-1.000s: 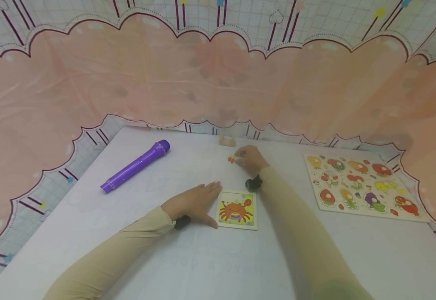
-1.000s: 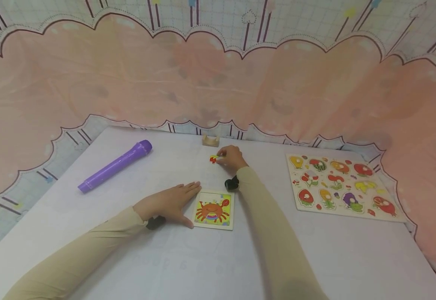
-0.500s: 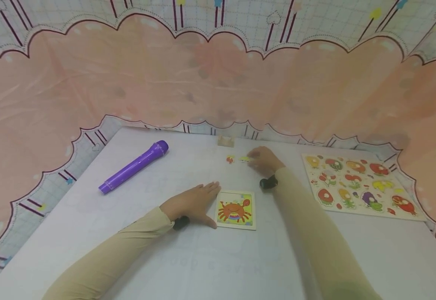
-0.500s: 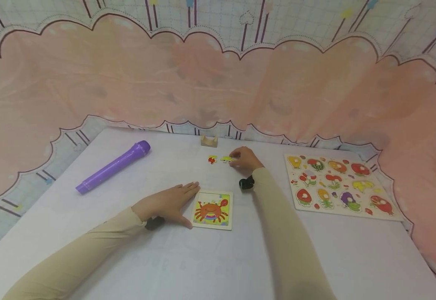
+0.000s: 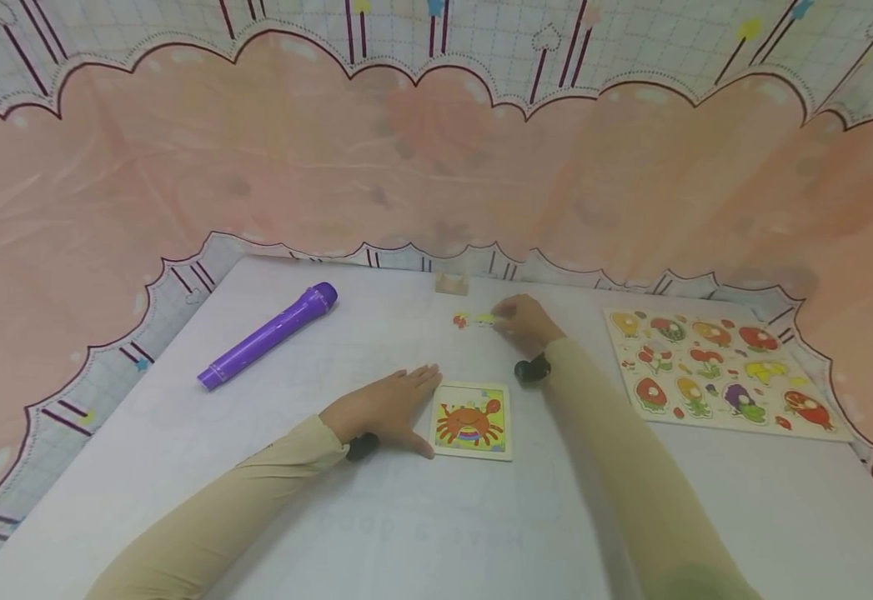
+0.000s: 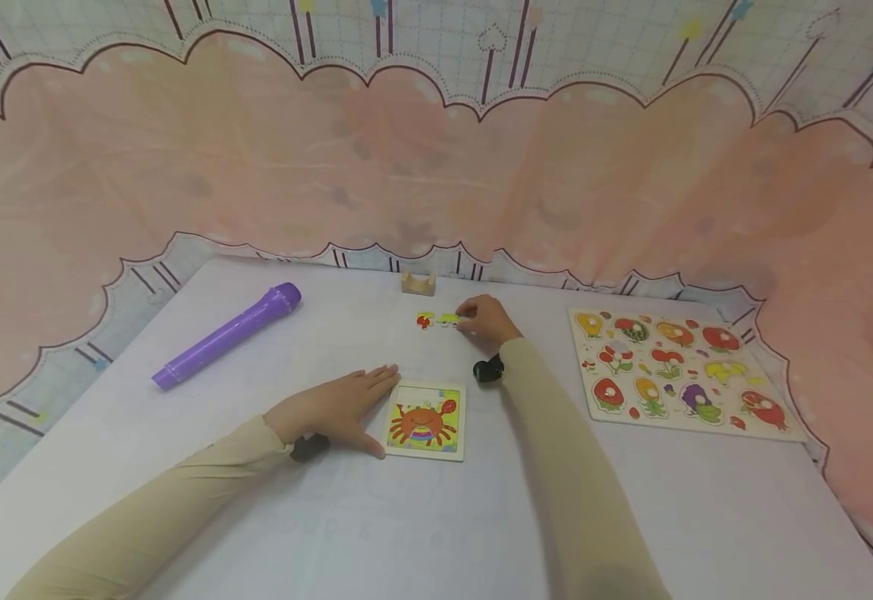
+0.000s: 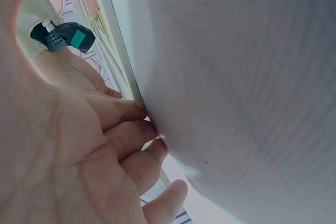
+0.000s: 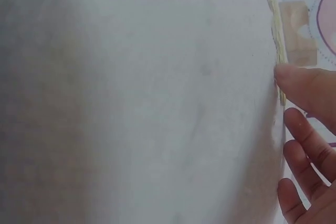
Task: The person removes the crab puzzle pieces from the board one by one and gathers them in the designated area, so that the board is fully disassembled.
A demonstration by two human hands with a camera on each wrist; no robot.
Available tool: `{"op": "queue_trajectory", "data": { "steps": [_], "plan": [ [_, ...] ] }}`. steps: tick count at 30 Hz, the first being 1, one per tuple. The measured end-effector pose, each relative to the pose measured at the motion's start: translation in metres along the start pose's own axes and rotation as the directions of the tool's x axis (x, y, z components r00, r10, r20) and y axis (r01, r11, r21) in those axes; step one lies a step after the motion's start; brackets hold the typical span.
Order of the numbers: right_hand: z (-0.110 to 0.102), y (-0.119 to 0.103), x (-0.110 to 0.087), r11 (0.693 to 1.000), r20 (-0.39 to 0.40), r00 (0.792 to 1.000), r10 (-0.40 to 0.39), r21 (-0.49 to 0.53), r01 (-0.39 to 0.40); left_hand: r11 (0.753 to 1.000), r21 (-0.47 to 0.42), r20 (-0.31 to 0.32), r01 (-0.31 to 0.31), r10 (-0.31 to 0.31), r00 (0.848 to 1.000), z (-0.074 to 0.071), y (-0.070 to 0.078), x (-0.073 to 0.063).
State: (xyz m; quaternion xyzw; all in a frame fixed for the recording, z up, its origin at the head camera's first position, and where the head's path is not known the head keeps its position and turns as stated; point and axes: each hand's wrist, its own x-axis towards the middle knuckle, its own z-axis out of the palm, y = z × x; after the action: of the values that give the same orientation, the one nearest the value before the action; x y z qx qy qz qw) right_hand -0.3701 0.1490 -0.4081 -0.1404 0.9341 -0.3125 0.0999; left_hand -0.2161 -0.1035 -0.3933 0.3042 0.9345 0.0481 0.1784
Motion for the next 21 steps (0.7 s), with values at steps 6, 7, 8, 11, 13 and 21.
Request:
{"op": "queue_trajectory", "data": {
  "steps": [6, 7, 8, 11, 13, 21],
  "plan": [
    [0.000, 0.001, -0.004, 0.998, 0.006, 1.000, 0.016, 0.056, -0.017, 1.000, -0.005, -0.004, 0.002, -0.002, 1.000, 0.000, 0.001, 0.000],
    [-0.001, 0.001, -0.006, 0.998, 0.002, 1.000, 0.012, 0.069, -0.012, 1.000, -0.008, -0.002, 0.002, -0.002, 1.000, 0.000, 0.001, 0.000],
    [-0.001, 0.001, -0.008, 0.997, -0.001, 1.000, 0.004, 0.079, -0.004, 1.000, -0.012, -0.001, 0.003, -0.003, 1.000, -0.001, 0.001, -0.001],
    [-0.003, -0.003, -0.017, 0.993, -0.018, 1.000, -0.021, 0.115, 0.023, 1.000, -0.015, 0.003, 0.005, -0.005, 1.000, 0.000, 0.002, -0.001],
    [-0.004, -0.007, -0.025, 0.991, -0.032, 0.998, -0.062, 0.117, 0.065, 1.000, -0.017, 0.005, 0.006, -0.006, 1.000, 0.000, 0.002, -0.001],
    [-0.002, -0.024, -0.068, 0.982, -0.039, 0.985, -0.170, 0.074, 0.173, 1.000, -0.001, 0.005, 0.000, 0.000, 1.000, -0.001, 0.000, 0.001]
  ]
}}
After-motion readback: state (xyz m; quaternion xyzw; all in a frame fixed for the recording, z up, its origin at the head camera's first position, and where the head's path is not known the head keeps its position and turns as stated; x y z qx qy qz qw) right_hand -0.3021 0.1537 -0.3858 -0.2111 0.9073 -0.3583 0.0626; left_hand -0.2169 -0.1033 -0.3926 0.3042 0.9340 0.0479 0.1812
